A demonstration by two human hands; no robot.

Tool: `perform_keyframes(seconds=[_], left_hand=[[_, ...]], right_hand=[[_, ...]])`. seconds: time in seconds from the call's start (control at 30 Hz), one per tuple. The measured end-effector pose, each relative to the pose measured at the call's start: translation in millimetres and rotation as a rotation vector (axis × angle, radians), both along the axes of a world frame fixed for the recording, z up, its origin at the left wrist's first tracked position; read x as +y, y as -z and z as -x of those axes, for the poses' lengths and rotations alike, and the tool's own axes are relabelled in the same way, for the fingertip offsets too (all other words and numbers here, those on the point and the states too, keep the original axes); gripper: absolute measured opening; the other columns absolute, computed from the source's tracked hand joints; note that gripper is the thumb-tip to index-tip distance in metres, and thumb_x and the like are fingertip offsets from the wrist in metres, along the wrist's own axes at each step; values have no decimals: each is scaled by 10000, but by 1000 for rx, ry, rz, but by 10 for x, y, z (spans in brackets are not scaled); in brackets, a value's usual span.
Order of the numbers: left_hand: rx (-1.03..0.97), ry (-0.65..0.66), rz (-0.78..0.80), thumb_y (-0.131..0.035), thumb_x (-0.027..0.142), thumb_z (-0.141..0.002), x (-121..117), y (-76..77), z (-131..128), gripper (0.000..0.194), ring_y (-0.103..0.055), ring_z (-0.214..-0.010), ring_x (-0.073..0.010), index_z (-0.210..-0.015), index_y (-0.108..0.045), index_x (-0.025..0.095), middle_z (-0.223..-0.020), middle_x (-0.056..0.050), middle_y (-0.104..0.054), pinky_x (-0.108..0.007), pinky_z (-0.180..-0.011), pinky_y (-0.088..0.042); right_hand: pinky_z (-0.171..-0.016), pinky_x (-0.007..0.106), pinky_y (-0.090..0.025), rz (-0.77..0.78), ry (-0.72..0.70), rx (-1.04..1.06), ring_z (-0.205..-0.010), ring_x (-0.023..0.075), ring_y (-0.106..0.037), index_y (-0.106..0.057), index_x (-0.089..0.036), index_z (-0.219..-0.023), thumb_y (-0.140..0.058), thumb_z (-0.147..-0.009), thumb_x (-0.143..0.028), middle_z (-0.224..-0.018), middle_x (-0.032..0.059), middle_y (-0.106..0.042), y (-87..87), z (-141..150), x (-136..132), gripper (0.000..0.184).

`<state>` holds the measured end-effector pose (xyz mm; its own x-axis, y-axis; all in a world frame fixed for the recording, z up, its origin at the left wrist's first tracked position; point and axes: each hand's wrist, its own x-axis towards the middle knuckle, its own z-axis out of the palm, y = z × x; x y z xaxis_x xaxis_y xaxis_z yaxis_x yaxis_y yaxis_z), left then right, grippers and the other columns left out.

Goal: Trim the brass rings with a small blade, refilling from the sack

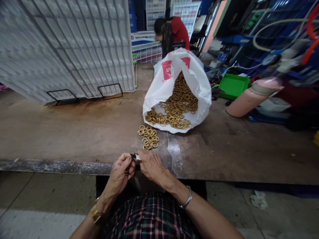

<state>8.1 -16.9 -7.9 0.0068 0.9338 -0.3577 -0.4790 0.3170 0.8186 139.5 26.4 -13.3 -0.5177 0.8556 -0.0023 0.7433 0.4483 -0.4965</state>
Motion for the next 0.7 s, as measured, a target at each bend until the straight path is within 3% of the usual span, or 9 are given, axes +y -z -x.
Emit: perform_keyframes(seconds=[0.33,0.57,0.7], left_hand=[[79,24,-1,-609,450,-745,-64,23,1,311,-351,-428,-33,-705,-454,183,-589,54,-502,-156,-398,-230],[-49,75,3,-635,408,-740,-168,-140,12,305,-358,-406,-37,-687,-440,180,-566,52,-502,-152,-371,-243],[-166,17,15,-610,382,-768,-137,-185,27,274,-372,-431,-35,-701,-465,159,-667,15,-553,-151,-367,-256]], right_hand=[[-544,258,-238,19,-9,-103,-605,127,-510,-560,-166,-877,-377,-765,-101,-737,44,-623,-54,-2,-13,225],[-540,255,-245,-14,88,-146,-605,138,-531,-550,-171,-896,-403,-739,-100,-748,41,-637,44,-45,5,226],[-605,243,-316,-123,185,-82,-715,155,-558,-540,-171,-944,-402,-740,-82,-831,51,-636,51,-120,132,262]])
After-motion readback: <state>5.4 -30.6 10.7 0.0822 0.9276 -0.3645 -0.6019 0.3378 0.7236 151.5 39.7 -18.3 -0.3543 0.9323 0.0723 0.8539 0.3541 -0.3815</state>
